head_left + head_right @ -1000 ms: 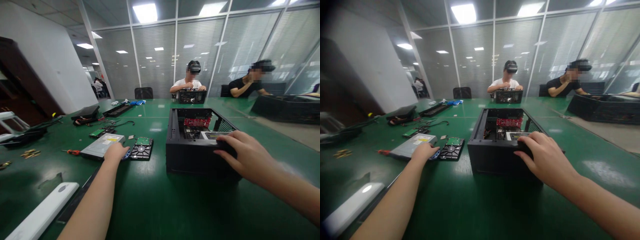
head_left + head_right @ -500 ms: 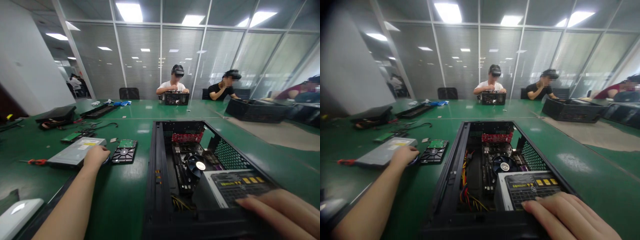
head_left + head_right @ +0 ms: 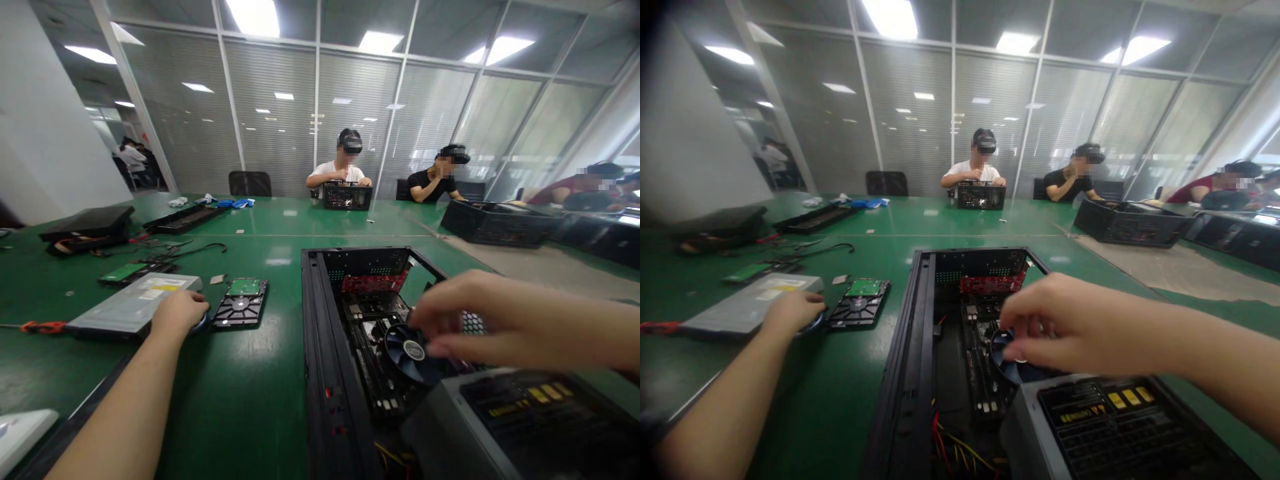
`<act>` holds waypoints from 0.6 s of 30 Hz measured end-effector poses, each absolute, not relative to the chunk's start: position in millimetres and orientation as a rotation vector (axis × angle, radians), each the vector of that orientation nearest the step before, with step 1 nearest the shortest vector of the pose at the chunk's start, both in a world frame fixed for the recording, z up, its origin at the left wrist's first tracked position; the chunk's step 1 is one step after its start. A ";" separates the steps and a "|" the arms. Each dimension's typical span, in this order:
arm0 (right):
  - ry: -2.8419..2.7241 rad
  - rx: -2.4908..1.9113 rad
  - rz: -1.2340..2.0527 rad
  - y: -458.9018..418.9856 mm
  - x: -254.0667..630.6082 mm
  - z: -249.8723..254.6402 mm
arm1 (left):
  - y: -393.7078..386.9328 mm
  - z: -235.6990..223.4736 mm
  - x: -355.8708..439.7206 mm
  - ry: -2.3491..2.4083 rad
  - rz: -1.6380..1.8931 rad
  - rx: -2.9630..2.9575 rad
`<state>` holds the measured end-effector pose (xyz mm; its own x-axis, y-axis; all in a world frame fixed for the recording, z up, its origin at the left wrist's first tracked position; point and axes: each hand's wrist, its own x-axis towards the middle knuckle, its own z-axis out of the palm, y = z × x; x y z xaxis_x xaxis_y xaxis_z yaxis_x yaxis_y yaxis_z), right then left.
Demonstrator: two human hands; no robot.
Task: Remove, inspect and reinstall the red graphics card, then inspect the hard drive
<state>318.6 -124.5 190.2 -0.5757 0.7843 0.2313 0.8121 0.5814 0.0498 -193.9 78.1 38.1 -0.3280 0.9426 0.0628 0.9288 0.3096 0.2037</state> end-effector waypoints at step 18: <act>-2.887 -1.812 -0.385 40.8 292.6 135.5 | 74.6 39.0 -194.4 2.342 0.738 1.616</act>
